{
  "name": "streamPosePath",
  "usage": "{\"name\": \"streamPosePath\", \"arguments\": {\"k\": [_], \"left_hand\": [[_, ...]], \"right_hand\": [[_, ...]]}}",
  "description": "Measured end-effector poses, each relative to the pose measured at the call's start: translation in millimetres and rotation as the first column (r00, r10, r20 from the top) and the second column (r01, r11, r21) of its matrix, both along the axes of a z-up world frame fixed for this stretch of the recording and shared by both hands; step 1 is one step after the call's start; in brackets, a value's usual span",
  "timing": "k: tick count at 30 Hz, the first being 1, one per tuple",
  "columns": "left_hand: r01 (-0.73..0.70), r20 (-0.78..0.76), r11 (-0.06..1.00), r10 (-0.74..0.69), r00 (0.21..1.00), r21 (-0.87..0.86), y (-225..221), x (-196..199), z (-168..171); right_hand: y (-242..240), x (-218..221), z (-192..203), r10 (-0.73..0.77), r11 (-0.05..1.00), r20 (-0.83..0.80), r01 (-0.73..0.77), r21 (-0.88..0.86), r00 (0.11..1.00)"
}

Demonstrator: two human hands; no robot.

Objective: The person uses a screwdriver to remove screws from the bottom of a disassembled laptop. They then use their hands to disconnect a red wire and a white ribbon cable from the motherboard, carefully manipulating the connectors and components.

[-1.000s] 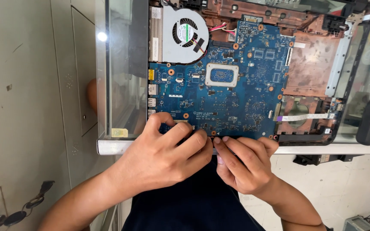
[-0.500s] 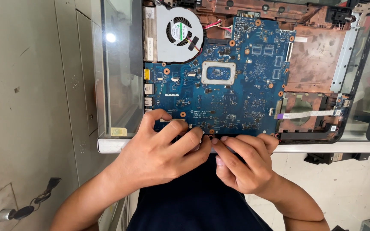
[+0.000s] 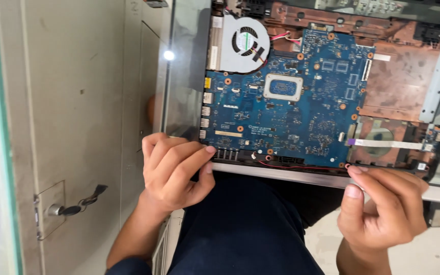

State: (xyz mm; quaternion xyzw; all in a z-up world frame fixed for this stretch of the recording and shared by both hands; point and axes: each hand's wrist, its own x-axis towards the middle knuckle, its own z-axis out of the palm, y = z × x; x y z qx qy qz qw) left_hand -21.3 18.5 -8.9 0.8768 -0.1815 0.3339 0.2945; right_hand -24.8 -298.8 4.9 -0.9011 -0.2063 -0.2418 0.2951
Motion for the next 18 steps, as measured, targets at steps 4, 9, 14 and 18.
{"name": "streamPosePath", "arguments": {"k": [4,9,14,18], "left_hand": [[-0.060,-0.039,0.994,0.064,0.997,0.094,4.8,-16.4,-12.1],[-0.099,0.013,0.965,0.099,0.995,0.244,4.8,-21.6,-21.5],[-0.076,0.021,0.967,0.073,0.997,0.245,9.6,-16.2,-16.7],[-0.049,0.065,0.976,0.036,0.997,0.213,8.1,-11.5,-11.9]], "right_hand": [[13.2,8.7,2.9,0.135,0.991,-0.011,-0.135,-0.013,0.991],[54.0,16.4,14.6,0.261,0.917,-0.140,-0.290,-0.272,0.955],[62.6,23.0,7.4,0.265,0.904,-0.125,-0.291,-0.313,0.956],[44.2,25.5,15.6,0.194,0.959,-0.118,-0.214,-0.186,0.974]]}}
